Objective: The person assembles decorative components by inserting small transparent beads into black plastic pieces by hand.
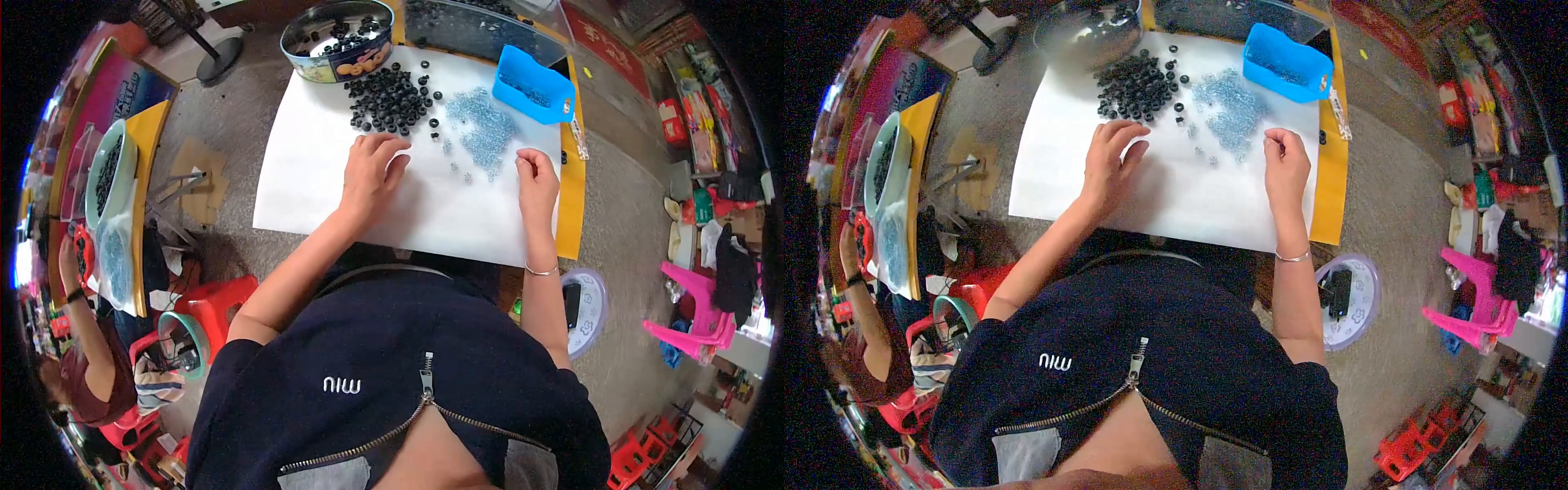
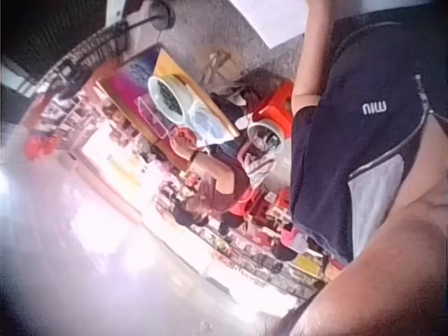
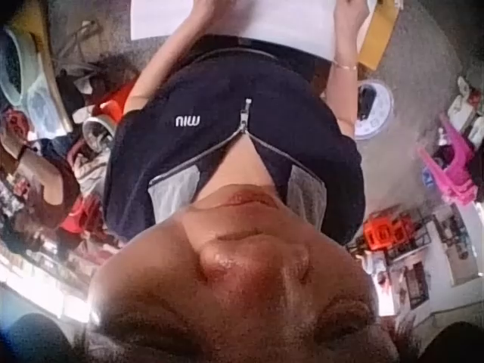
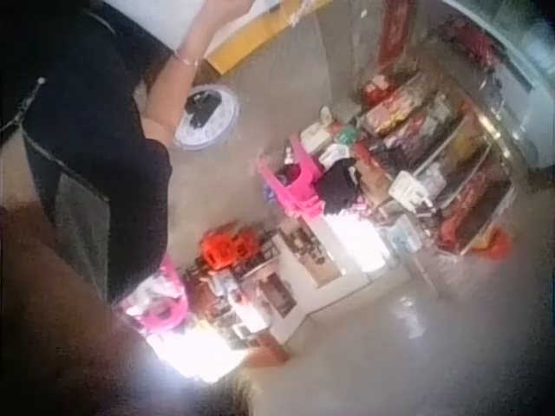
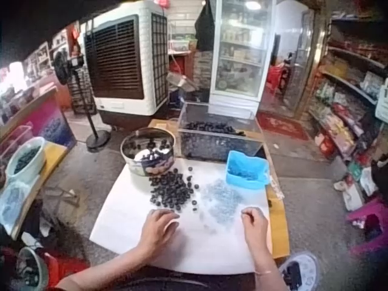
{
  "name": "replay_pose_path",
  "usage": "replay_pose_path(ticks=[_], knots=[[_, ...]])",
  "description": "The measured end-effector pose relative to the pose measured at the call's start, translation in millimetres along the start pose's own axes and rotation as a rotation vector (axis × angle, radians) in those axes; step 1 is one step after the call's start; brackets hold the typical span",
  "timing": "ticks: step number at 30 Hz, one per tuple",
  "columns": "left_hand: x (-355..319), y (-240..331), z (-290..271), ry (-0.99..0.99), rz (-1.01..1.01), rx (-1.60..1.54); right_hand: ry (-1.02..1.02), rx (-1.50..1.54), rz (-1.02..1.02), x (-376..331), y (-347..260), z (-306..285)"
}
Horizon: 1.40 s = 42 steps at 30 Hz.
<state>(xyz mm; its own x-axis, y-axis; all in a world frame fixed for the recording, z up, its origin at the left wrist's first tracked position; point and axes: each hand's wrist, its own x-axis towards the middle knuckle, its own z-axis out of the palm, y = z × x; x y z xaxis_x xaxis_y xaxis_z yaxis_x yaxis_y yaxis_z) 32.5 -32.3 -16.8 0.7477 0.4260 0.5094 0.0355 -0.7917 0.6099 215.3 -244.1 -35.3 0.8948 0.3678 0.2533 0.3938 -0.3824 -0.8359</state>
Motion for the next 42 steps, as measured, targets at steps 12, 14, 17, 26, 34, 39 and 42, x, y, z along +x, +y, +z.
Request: replay_pose_path(ticks=[12,14,17,26,34,39,42], knots=[[82.2,-21.1,42.5,-0.229,0.272,0.338,-0.002,-0.19,-0.141,-11.4,-14.7,2.2],[87.1,-23.9,45.0,-0.361,0.336,0.453,-0.019,-0.187,-0.158,-12.9,-20.4,2.9],[89.7,-22.3,45.3,-0.406,0.395,0.483,-0.062,-0.173,-0.2,-16.7,-29.9,12.3],[80.4,-26.9,33.2,-0.277,0.364,0.257,-0.187,-0.121,-0.302,-13.8,-61.7,42.5],[22.4,2.6,-21.2,-0.179,-0.613,-0.723,-0.192,-0.189,-0.393,5.2,-64.9,55.1],[-9.8,3.0,-18.3,-0.221,-0.763,-0.953,-0.18,-0.351,-0.502,11.2,-58.8,66.4],[-14.7,0.9,-14.9,-0.244,-0.779,-0.977,-0.244,-0.482,-0.536,8.7,-56.1,73.3]])
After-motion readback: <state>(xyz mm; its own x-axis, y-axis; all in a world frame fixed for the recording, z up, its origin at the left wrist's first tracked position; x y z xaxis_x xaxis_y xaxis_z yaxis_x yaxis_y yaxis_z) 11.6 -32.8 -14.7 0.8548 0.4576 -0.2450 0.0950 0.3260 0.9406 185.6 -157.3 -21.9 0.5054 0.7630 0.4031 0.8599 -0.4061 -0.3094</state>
